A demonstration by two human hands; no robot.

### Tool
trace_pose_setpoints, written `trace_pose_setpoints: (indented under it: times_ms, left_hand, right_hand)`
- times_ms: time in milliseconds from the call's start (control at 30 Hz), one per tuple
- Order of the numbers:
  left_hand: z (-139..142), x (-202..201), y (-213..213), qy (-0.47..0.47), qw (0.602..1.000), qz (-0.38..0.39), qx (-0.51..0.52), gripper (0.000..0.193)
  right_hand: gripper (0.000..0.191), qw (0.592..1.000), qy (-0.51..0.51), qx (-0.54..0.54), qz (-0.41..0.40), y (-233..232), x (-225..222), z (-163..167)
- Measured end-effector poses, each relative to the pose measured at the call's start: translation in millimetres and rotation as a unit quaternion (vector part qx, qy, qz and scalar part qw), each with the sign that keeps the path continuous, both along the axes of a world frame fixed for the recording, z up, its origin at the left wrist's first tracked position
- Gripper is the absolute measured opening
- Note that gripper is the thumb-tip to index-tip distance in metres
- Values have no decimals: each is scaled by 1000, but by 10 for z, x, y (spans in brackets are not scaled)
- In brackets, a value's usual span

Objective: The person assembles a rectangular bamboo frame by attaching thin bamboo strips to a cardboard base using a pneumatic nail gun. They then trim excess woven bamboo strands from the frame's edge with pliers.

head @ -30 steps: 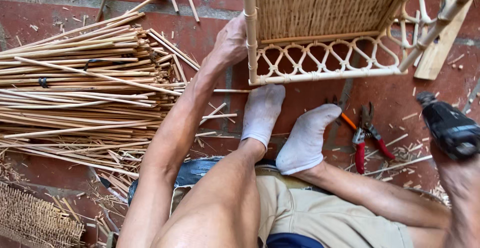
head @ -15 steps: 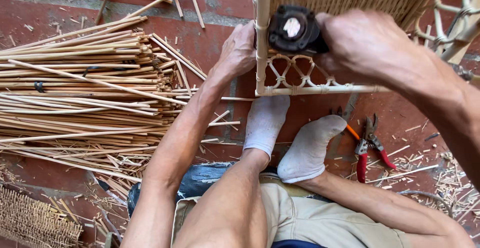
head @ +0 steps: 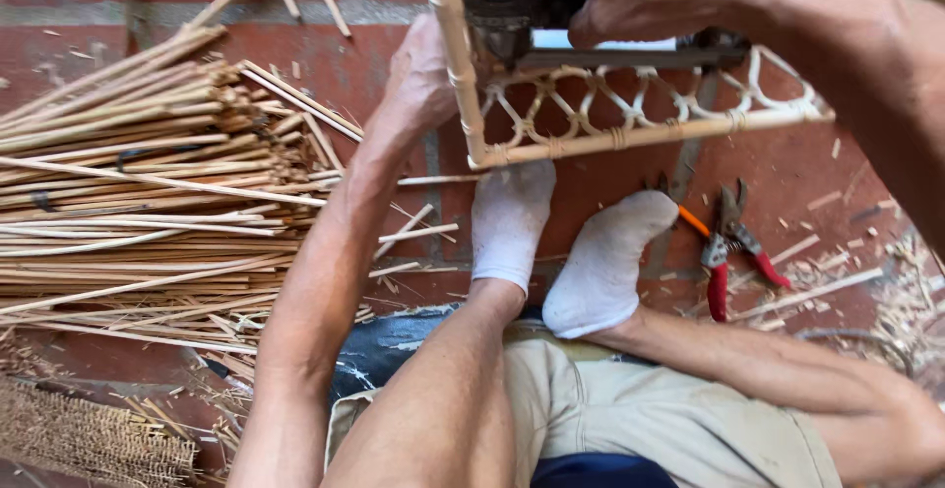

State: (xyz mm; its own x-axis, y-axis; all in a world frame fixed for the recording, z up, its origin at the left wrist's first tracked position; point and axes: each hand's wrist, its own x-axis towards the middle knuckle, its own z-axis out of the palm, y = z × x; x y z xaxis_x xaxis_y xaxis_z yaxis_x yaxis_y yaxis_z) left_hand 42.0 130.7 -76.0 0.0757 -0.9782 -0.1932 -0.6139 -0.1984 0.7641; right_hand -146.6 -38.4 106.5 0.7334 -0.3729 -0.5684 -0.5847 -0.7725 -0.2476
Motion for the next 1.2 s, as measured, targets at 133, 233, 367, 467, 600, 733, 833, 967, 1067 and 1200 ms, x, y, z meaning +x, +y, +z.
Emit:
trace_pose_setpoints:
  times_ms: [133,233,367,467,600,733,833,967,1067,1200]
  left_hand:
    - [-38,27,-72,-6,996,10,83,9]
    - [-40,34,-104,8,994,0,110,22]
    - [21,36,-67,24,999,3,-41,7]
    - [97,19,-90,29,995,26,94,11]
    - [192,17,-130,8,1000,0,25,9]
    - [156,10,-149,26,987,29,159,11]
    - [45,15,-111,8,994,11,110,7]
    - [-110,14,-69,-18,996,6,92,3]
    - [-159,14,-57,-5,996,10,92,3]
    - [-153,19,-56,-21,995,-4,96,6]
  right_hand:
    - [33,1000,-3,-17,11,11,149,54]
    - [30,1000,-5,25,-10,41,126,10]
    - [29,998,3,63,-17,67,59,-103]
    - [33,999,2,34,-11,66,53,-122]
    - [39,995,46,60,-63,108,39,-56]
    - [31,999,29,17,-29,172,11,0]
    - [33,997,64,20,-33,209,36,31]
    - [36,998,48,5,-26,225,74,105]
    - [36,996,71,13,-45,238,71,127]
    - [38,999,13,4,-35,248,12,59]
